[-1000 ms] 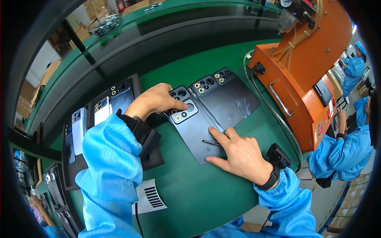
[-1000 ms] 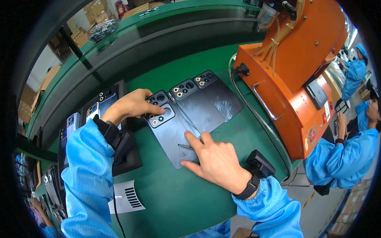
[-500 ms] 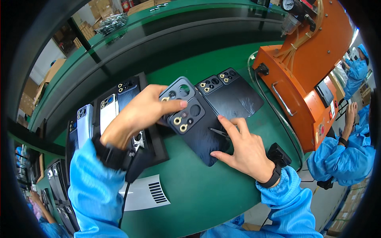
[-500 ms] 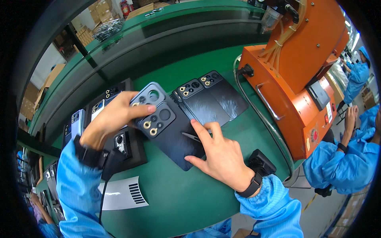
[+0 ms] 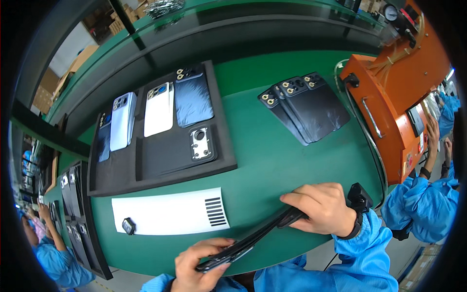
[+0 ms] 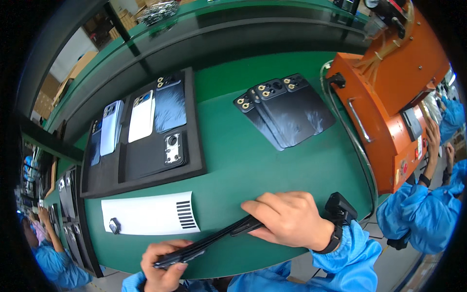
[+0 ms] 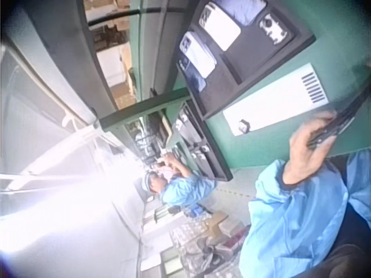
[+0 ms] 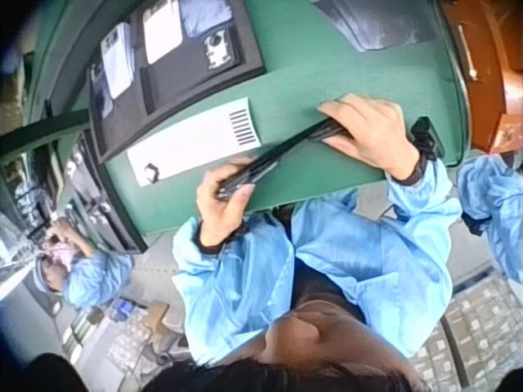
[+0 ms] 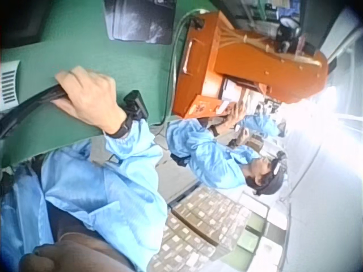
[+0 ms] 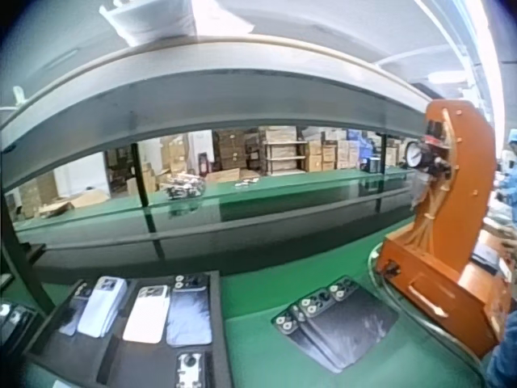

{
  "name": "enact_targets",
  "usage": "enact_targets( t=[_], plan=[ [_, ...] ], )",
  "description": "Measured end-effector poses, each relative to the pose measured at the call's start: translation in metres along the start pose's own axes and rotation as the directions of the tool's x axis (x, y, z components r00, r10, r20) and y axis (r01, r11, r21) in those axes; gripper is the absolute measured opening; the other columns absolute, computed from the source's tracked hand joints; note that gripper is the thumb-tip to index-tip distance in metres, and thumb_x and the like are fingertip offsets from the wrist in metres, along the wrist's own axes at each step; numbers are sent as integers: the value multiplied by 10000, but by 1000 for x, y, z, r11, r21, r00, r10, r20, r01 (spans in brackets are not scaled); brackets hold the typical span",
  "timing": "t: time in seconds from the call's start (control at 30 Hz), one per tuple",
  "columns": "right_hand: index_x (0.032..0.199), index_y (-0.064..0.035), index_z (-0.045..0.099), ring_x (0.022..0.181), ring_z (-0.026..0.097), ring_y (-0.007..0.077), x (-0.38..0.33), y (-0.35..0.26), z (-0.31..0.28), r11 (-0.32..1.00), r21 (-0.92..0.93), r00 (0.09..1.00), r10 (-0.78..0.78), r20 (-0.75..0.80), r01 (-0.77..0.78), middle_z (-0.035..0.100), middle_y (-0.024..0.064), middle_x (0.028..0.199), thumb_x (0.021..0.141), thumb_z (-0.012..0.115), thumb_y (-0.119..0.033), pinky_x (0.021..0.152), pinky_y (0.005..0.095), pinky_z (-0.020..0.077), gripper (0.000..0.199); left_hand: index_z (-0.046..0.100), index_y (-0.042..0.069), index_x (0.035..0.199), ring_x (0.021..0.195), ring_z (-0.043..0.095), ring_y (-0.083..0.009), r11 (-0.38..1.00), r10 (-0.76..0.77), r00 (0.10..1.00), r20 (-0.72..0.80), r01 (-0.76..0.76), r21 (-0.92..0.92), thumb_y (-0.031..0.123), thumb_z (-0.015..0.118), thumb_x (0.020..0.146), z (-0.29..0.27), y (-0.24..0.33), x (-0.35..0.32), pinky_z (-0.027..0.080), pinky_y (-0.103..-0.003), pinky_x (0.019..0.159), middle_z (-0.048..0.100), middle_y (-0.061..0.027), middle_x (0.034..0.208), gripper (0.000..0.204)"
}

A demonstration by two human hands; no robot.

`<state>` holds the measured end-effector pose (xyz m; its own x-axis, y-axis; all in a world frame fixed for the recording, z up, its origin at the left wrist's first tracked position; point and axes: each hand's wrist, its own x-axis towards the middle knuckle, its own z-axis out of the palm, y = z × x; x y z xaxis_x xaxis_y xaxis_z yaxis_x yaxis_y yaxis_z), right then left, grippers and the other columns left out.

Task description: Applying camera lens covers and adhesive components to smartphone back plates on an electronics assembly line.

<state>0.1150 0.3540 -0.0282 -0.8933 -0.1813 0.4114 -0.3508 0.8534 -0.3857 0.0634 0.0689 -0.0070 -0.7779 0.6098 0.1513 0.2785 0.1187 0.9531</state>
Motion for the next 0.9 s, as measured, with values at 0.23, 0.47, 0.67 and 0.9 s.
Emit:
enact_targets(
  t=[0.23, 0.47, 0.67, 0.9],
  plan=[
    [1001, -68, 627, 649, 659, 200, -3, -5, 11, 993, -47, 994, 106, -5, -106, 650, 51, 983, 696, 811, -366, 511, 304, 511, 464, 507, -45, 1093, 978, 659, -233, 974, -170, 977, -131, 147, -170, 74, 746, 815, 15, -46, -27, 522, -339, 864, 664, -226, 1068, 385],
    [1069, -62, 604, 677, 665, 227, -8, -7, 17, 992, 49, 993, 117, -6, -116, 657, 84, 1003, 670, 862, -324, 549, 310, 533, 543, 521, -6, 1146, 999, 637, -234, 989, -142, 989, -43, 141, -35, 18, 764, 794, 22, -30, -23, 496, -352, 896, 641, -198, 1167, 428],
    [1121, -41, 562, 692, 669, 239, -10, -20, 20, 978, 106, 983, 171, 67, -177, 658, 116, 1014, 670, 869, -312, 561, 309, 535, 609, 592, -28, 1017, 908, 707, -237, 985, -95, 973, -213, 61, -159, 28, 786, 776, 35, -40, -16, 555, -307, 787, 711, -171, 996, 314],
    [1038, -47, 576, 651, 644, 222, -15, -11, 25, 972, 219, 996, 93, -12, -88, 646, 91, 947, 688, 848, -309, 526, 293, 515, 515, 563, -26, 996, 935, 702, -260, 992, -87, 990, -113, 76, -100, -17, 773, 770, 36, -47, -25, 557, -318, 810, 686, -200, 1099, 308]
  ],
)
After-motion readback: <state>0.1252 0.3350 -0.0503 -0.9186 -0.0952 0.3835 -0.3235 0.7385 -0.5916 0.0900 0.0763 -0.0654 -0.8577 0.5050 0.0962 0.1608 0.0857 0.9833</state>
